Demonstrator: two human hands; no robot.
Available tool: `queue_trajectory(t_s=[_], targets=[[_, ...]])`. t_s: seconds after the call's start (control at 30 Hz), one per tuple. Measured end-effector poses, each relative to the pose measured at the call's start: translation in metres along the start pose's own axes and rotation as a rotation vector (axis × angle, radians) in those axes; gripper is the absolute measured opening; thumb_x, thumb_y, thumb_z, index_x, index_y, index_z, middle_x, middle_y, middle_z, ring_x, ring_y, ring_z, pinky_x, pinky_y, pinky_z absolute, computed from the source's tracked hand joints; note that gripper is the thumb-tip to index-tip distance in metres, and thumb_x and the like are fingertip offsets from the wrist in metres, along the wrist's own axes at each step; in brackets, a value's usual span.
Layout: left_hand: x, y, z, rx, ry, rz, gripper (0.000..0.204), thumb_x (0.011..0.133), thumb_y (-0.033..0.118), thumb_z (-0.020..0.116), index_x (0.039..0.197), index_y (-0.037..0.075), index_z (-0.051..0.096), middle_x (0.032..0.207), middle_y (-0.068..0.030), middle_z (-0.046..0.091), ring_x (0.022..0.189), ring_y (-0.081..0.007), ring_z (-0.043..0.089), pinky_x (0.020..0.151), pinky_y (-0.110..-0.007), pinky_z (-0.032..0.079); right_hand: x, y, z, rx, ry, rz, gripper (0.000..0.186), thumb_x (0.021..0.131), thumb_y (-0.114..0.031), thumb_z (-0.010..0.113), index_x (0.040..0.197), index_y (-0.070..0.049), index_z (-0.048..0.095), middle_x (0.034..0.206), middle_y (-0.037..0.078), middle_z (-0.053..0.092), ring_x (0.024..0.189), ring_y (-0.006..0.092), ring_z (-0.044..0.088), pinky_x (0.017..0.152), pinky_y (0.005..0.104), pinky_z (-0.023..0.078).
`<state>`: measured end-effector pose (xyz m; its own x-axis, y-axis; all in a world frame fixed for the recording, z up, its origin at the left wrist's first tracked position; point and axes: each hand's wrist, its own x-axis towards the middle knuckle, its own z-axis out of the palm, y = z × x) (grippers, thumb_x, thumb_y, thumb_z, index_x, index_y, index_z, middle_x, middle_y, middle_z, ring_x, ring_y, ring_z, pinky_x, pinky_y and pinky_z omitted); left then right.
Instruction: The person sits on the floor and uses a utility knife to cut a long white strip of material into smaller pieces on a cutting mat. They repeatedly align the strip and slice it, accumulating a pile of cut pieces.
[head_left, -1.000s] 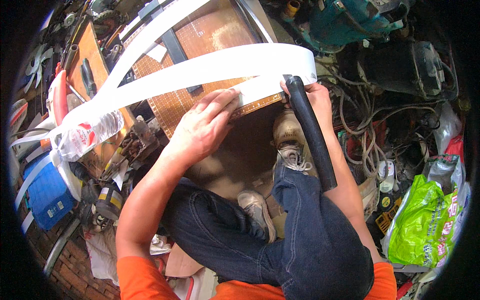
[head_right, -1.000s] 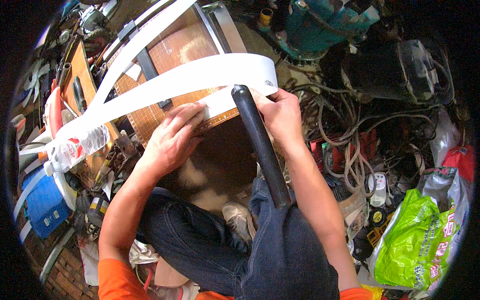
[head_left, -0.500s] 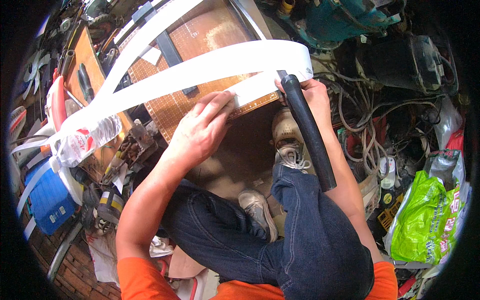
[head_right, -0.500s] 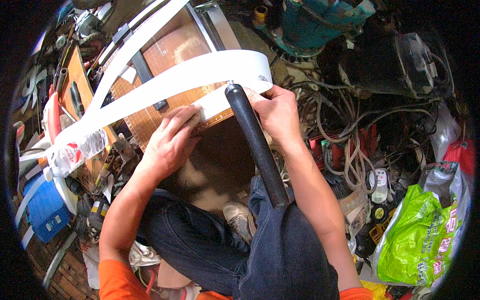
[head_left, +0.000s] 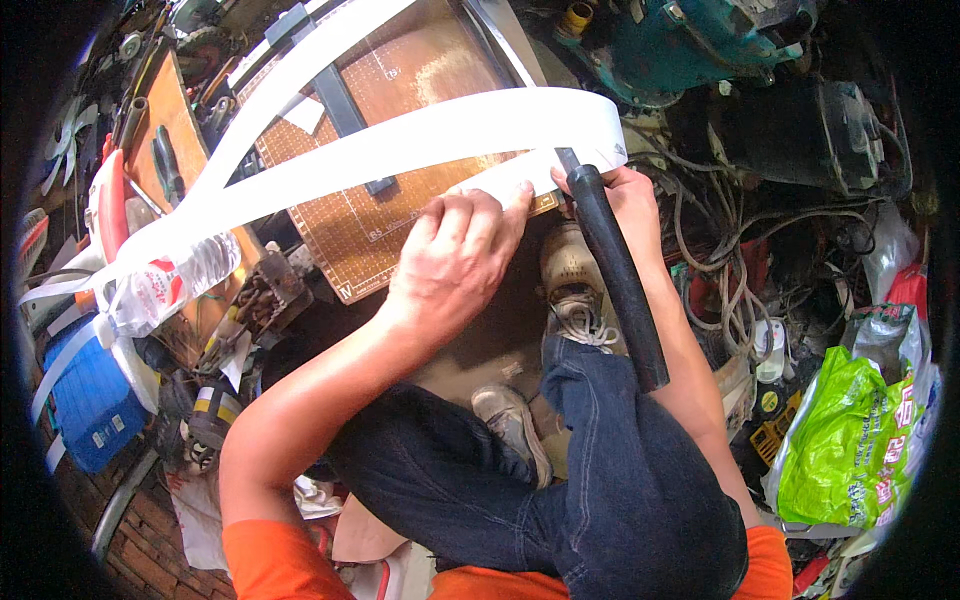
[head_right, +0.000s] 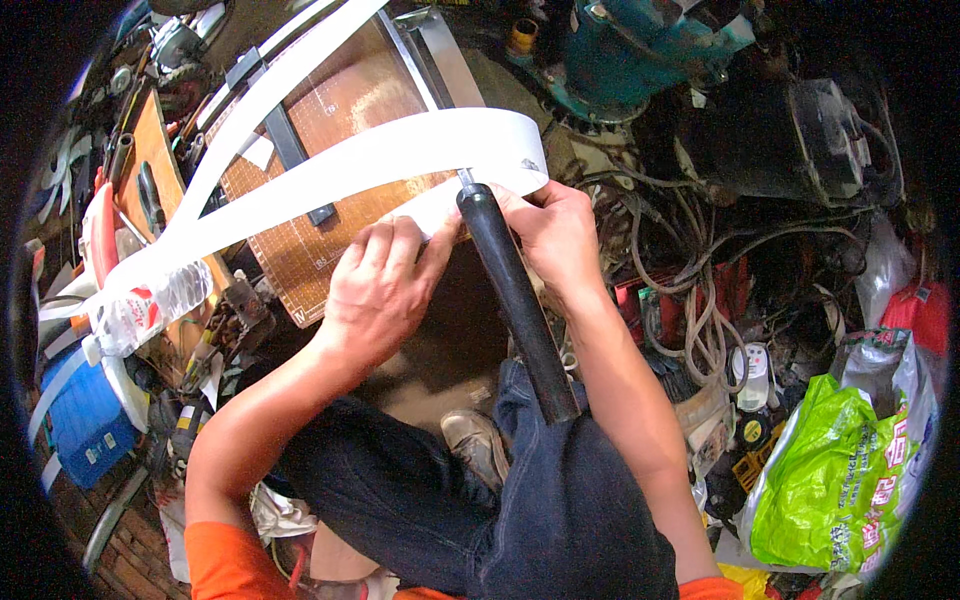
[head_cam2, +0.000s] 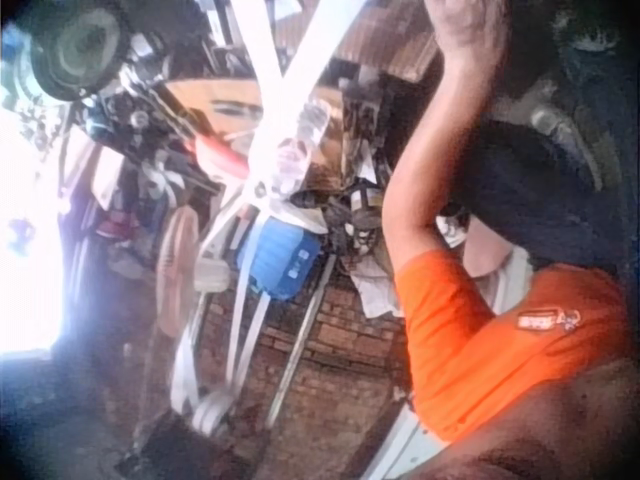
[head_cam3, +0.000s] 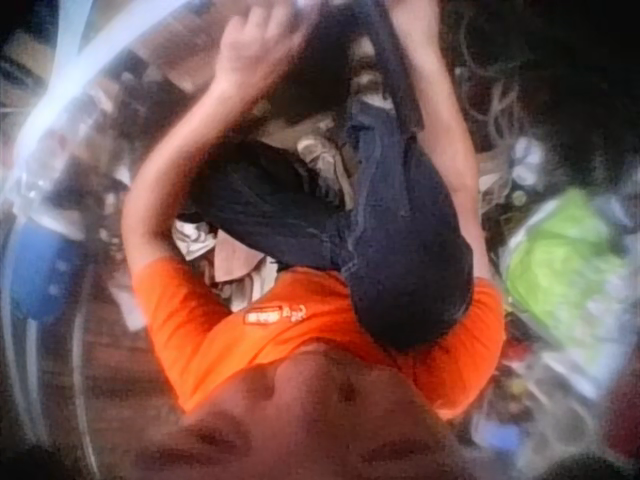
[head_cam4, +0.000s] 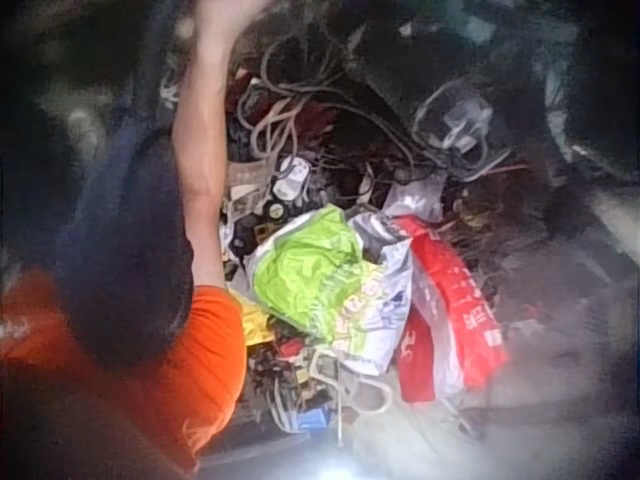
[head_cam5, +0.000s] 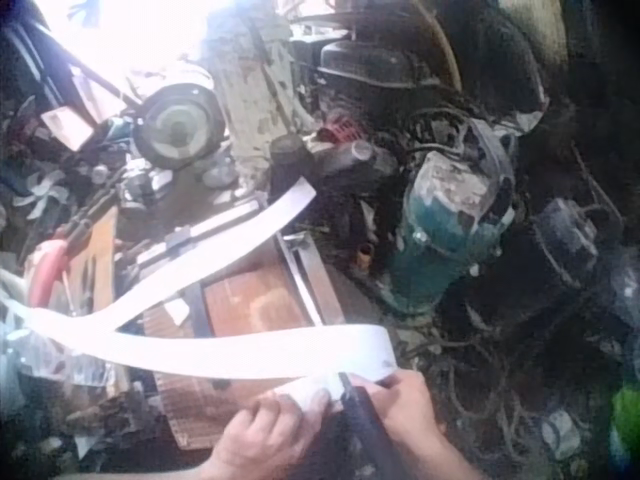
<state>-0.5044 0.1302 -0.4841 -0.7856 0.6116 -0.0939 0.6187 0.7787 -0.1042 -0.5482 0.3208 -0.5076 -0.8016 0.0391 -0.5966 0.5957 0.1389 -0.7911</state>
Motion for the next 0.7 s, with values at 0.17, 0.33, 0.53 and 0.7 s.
queue_trajectory(t_s=[0.17,0.33,0.53,0.7], targets=[[0.002,0.000,0.009,0.018,0.099,-0.007,0.051,0.084,0.019,0.054,0.135,0.011,0.055,0.121,-0.0147,0.057,0.090,-0.0241,0.056,0.083,-0.035,0.049,-0.003,-0.004,0.000,-0.032,0.002,0.003,0.019,0.090,-0.009,0.071,0.102,0.005,0.072,0.087,0.007,0.072,0.072,0.0088,0.064,0.063,0.0247,0.051],[0.007,0.002,0.012,0.111,0.151,-0.005,0.048,0.082,0.020,0.055,0.129,0.014,0.060,0.134,-0.0032,0.057,0.083,-0.0189,0.055,0.081,-0.032,0.049,-0.003,-0.006,0.001,-0.038,0.014,0.021,0.022,0.089,-0.011,0.072,0.104,0.005,0.071,0.088,0.008,0.073,0.074,0.0094,0.065,0.065,0.0254,0.051],[0.010,0.003,0.016,0.127,0.179,-0.026,0.047,0.083,0.021,0.055,0.129,0.016,0.060,0.137,-0.0022,0.055,0.079,-0.0182,0.055,0.078,-0.031,0.049,-0.014,-0.002,-0.018,0.000,0.046,-0.044,0.030,0.088,-0.025,0.075,0.091,0.002,0.063,0.077,0.004,0.066,0.070,0.0105,0.063,0.064,0.0263,0.052],[0.006,0.001,0.020,0.083,0.171,0.008,0.054,0.085,0.024,0.052,0.138,0.013,0.053,0.139,-0.0086,0.052,0.084,-0.0203,0.054,0.079,-0.033,0.048,-0.074,-0.043,-0.040,0.122,-0.076,-0.264,0.044,0.074,-0.025,0.083,0.108,-0.006,0.061,0.112,0.005,0.056,0.098,0.0137,0.057,0.078,0.0272,0.049]])
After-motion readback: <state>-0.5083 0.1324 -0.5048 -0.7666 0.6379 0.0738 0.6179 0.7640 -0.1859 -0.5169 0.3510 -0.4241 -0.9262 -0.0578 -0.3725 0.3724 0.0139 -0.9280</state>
